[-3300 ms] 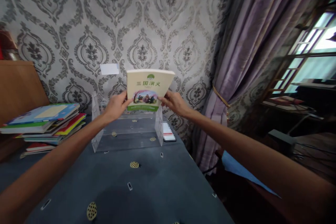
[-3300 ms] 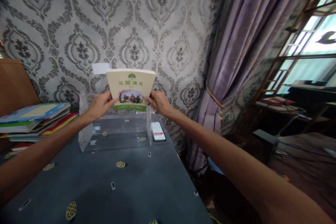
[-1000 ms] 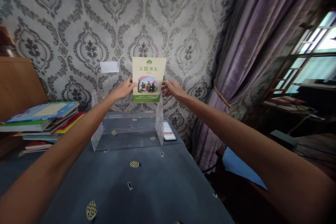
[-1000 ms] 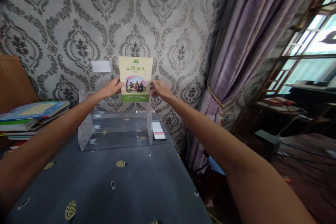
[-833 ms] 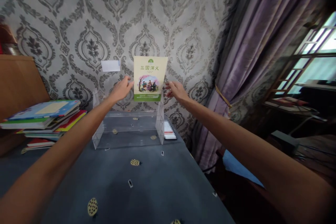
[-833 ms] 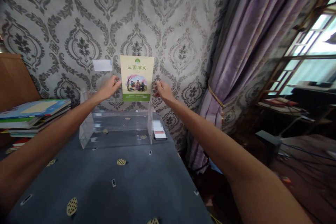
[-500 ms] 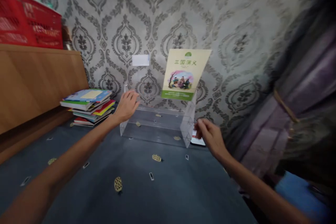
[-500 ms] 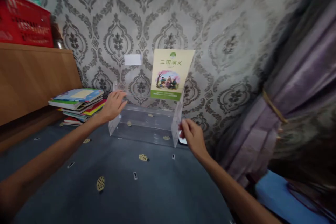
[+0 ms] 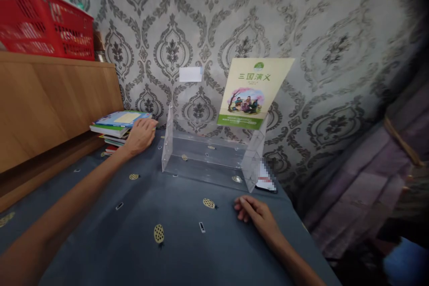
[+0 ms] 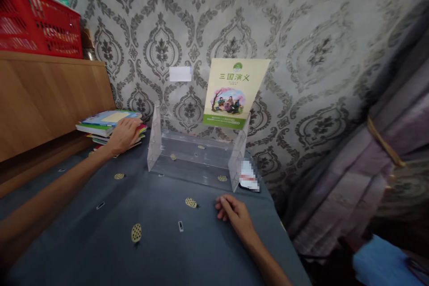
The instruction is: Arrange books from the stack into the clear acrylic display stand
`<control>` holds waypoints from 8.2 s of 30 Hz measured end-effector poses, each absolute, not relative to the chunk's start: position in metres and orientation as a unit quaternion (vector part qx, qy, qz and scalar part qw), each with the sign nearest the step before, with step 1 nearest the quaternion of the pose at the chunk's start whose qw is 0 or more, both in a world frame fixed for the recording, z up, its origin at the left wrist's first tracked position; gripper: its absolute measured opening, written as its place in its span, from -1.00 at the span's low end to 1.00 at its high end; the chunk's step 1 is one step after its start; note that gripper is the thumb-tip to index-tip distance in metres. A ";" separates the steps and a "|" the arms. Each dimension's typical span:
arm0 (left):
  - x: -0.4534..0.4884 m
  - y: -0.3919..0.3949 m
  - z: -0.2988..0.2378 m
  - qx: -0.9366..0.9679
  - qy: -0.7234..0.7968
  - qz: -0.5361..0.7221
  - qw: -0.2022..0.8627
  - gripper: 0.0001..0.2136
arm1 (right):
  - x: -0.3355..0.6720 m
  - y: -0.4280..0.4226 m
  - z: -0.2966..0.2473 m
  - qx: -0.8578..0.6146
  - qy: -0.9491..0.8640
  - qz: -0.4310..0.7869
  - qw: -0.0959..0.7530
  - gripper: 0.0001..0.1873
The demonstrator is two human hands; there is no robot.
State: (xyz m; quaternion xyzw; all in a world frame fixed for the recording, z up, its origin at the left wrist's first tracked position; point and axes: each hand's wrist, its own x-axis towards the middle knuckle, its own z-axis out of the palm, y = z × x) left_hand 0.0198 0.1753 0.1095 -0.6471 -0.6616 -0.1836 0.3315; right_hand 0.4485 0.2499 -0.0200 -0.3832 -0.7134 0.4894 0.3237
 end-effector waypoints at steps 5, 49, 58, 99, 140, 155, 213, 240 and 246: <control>-0.025 0.171 0.100 -0.512 -0.796 -0.114 0.300 -0.55 | 0.449 0.246 -0.020 -0.383 -0.708 0.487 0.338 -0.33; -0.015 0.026 -0.021 -0.441 -0.893 -0.076 0.045 -0.41 | 0.455 0.243 -0.031 -0.332 -0.753 0.456 0.339 -0.37; 0.011 0.007 -0.029 -0.533 -0.843 -0.069 0.031 -0.37 | 0.455 0.244 -0.034 -0.339 -0.760 0.450 0.324 -0.49; 0.156 0.138 -0.022 -0.762 -0.591 -0.258 0.054 -0.73 | 0.453 0.226 -0.022 -0.333 -0.858 0.268 0.285 -0.68; 0.147 0.128 -0.022 -0.644 -0.665 -0.372 -0.064 -0.63 | 0.318 0.207 -0.013 -0.119 -0.966 0.129 0.190 -0.69; 0.148 0.128 -0.021 -0.678 -0.650 -0.342 -0.036 -0.74 | 0.341 0.218 -0.014 -0.143 -0.952 0.178 0.202 -0.70; 0.213 0.201 -0.009 -0.850 -0.512 -0.115 0.042 -0.54 | 0.443 0.252 -0.030 -0.263 -0.857 0.303 0.323 -0.62; 0.213 0.196 -0.006 -0.878 -0.464 -0.112 -0.042 -0.52 | 0.453 0.217 -0.026 -0.224 -0.898 0.222 0.306 -0.63; 0.212 0.197 -0.012 -0.868 -0.474 -0.137 -0.059 -0.50 | 0.452 0.216 -0.024 -0.220 -0.899 0.219 0.309 -0.66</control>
